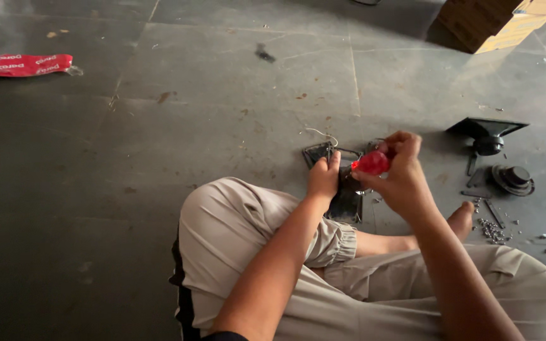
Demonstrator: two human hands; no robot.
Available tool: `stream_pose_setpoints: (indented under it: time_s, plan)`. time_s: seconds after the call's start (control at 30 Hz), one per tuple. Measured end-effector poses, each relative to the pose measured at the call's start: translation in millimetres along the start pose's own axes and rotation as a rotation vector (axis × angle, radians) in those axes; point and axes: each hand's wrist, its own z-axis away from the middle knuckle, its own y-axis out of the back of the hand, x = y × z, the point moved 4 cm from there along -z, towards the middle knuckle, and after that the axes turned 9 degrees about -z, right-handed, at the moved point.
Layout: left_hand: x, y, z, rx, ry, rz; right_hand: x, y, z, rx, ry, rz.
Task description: The person sits on the floor and uses a red screwdriver to tighten screws on the mounting bracket of a solar light. They handle the light fixture and screwdriver, working on the assembly of the device.
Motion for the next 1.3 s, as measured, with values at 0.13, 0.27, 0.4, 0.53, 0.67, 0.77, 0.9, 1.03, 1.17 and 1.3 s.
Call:
stream_pose_setpoints:
  time_s: [0.13, 0.27, 0.4, 0.53, 0.67, 0.77, 0.9, 1.03, 1.17, 1.3]
  plan:
    - [5, 3, 2, -0.010, -0.033, -0.004, -15, 1, 2, 0.049, -0.071, 0.000]
    - [7, 3, 3, -0.004, -0.033, -0.033, -33, -7, 4, -0.010, 0.010, -0.014]
    - [8, 3, 4, 0.005, -0.046, -0.025, -43, -15, 6, -0.043, 0.167, 0.009]
    - [7, 3, 5, -0.012, -0.039, -0.022, -41, -22, 10, 0.003, 0.169, 0.023]
    - [5, 3, 4, -0.005, -0.048, -0.034, -37, -20, 8, 0.080, 0.124, 0.116]
    - [6, 2, 2, 0.010, -0.050, -0.067, -33, -12, 6, 0.086, 0.051, 0.100]
    - [7, 2, 3, -0.006, -0.042, -0.064, -25, -6, 4, -0.029, -0.051, -0.139]
    - [9, 3, 5, -0.009, -0.037, -0.026, -17, -9, 5, -0.055, -0.053, -0.191]
    - [9, 2, 5, -0.007, -0.040, -0.016, -14, -15, 7, 0.004, 0.093, -0.091]
    - [7, 1, 4, 0.016, -0.069, -0.023, -17, -17, 11, 0.098, 0.175, 0.169]
